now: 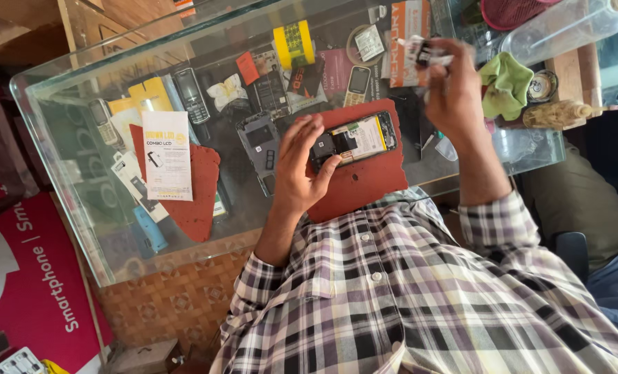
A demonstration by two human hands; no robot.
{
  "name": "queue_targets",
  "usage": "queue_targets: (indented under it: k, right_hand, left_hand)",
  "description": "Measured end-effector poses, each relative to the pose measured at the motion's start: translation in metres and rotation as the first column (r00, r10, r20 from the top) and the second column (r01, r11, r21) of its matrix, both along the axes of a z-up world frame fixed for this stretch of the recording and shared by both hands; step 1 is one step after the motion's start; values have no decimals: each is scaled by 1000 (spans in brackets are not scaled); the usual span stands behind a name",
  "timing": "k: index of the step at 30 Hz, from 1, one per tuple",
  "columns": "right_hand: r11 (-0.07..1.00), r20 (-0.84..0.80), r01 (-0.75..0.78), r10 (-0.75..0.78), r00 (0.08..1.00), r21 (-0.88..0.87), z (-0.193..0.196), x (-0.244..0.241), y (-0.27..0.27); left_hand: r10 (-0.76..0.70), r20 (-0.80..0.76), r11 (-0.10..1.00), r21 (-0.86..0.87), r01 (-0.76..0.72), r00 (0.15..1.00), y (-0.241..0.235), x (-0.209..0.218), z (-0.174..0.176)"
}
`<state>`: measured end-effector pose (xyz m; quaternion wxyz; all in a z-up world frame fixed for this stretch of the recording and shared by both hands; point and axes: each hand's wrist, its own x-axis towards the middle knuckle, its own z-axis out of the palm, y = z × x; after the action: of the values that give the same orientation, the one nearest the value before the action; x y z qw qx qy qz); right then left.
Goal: The person disassembles a smartphone using a screwdriver, removes internal components like the battery and circuit boards, and subsequently begins the reassembly process.
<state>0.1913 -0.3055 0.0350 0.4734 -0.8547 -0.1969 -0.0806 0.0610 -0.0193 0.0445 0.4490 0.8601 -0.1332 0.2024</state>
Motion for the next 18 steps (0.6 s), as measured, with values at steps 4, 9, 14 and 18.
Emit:
queue_targets:
  k: [4,9,14,18]
  right_hand:
    - [694,-315,2,324,892,720,5,-35,10]
    - [778,-341,-267,519,784,569,25,-57,25]
    - [910,-199,-409,413,889,60,63,-55,50]
    - [932,66,-343,352,934,-118,83,-62,61]
  left_hand:
    - [-163,-239,896,-442,43,957,-10,0,24]
    - [-505,-320,624,-777,82,802,-21,12,49]
    - [-402,-416,611,-785,-99,816,-43,16,31]
    - [-320,-443,656,-742,-142,837,-49,6,17]
